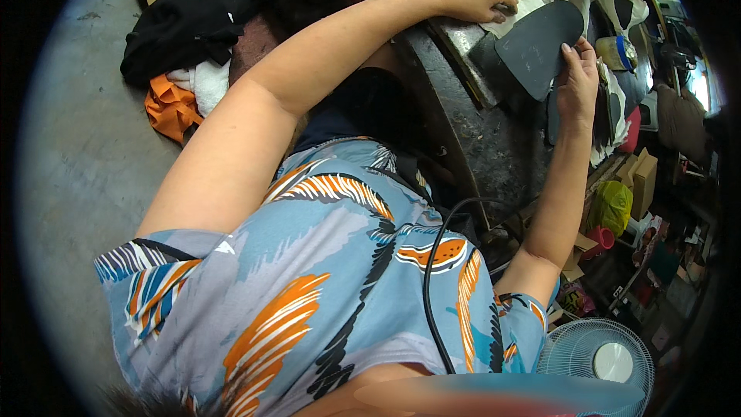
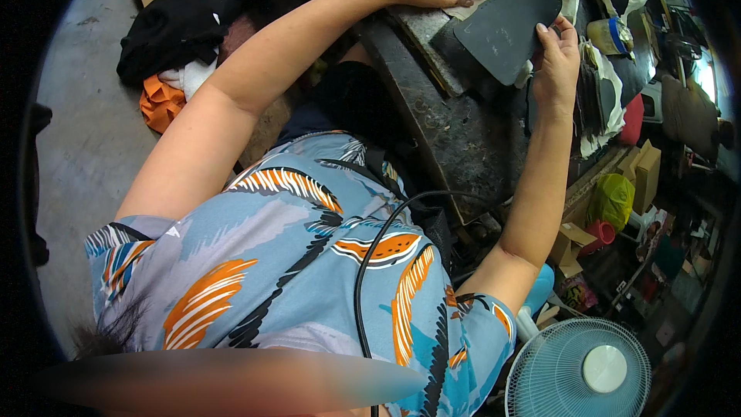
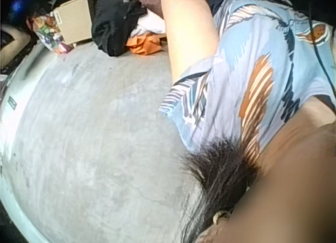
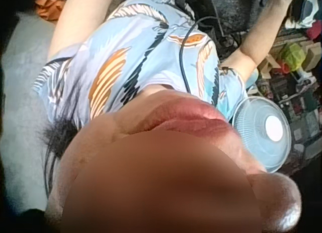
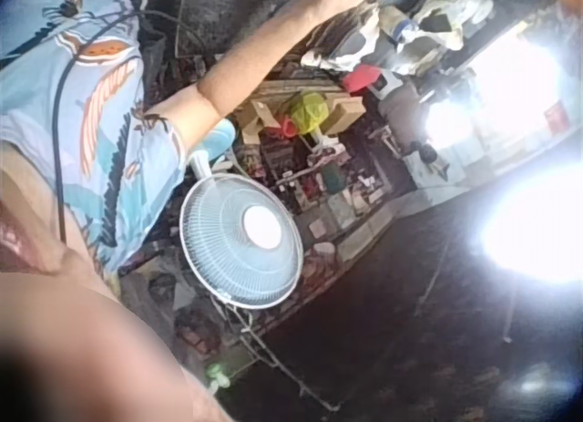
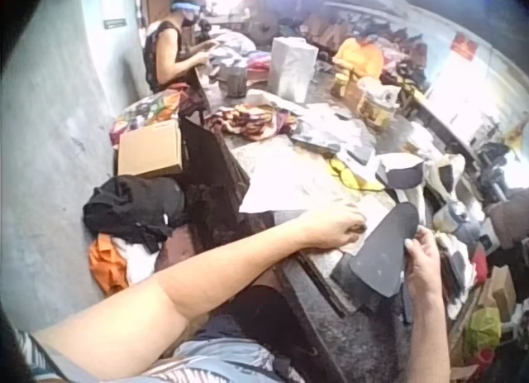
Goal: The person repeatedly places black insole pieces onto white paper templates on a workbench, then adds yellow insole pieces on top, pressing them together. The person handles the pieces one at a time, aligning and stacking them into small piles.
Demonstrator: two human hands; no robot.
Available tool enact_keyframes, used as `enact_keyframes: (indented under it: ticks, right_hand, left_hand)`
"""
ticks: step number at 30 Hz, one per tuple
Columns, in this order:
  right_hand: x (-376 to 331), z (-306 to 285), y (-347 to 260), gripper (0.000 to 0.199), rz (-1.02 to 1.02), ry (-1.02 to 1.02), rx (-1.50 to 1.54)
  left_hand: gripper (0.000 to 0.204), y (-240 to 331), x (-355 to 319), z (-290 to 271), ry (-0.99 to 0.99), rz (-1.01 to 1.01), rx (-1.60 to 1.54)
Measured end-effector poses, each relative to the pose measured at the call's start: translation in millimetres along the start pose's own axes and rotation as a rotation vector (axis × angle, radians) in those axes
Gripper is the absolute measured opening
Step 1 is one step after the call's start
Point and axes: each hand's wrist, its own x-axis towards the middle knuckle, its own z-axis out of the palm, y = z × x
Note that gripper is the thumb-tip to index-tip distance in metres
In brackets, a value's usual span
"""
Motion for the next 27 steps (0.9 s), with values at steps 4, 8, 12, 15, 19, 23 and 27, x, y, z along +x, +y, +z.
enact_keyframes:
  ticks: [4,8,12,15,19,23,27]
  right_hand:
    - [-3.8,-0.7,14.3,0.037,0.043,0.026,-0.084]
    - [-8.9,6.9,14.0,0.038,0.041,0.002,-0.051]
    - [-9.4,8.1,12.6,0.037,0.032,-0.017,-0.045]
    - [-8.2,5.3,13.6,0.037,0.030,-0.015,-0.059]
    - [-7.3,5.1,19.3,0.037,0.043,-0.006,-0.059]
    - [-9.0,7.6,22.1,0.037,0.032,0.012,-0.069]
    - [-12.1,10.3,19.7,0.037,0.029,0.027,-0.057]
  left_hand:
    - [0.039,3.6,-1.5,1.0,0.022,-0.012,0.028]
    - [0.038,6.3,-2.2,1.5,0.006,-0.032,0.033]
    - [0.038,7.3,-1.3,1.2,0.027,-0.015,0.019]
    - [0.037,8.5,-0.4,1.5,0.015,-0.026,0.028]
    - [0.037,8.4,-1.9,3.9,-0.010,-0.064,0.045]
    - [0.036,5.8,-3.4,4.6,0.002,-0.045,0.040]
    - [0.037,7.0,-3.2,1.7,-0.002,-0.045,0.023]
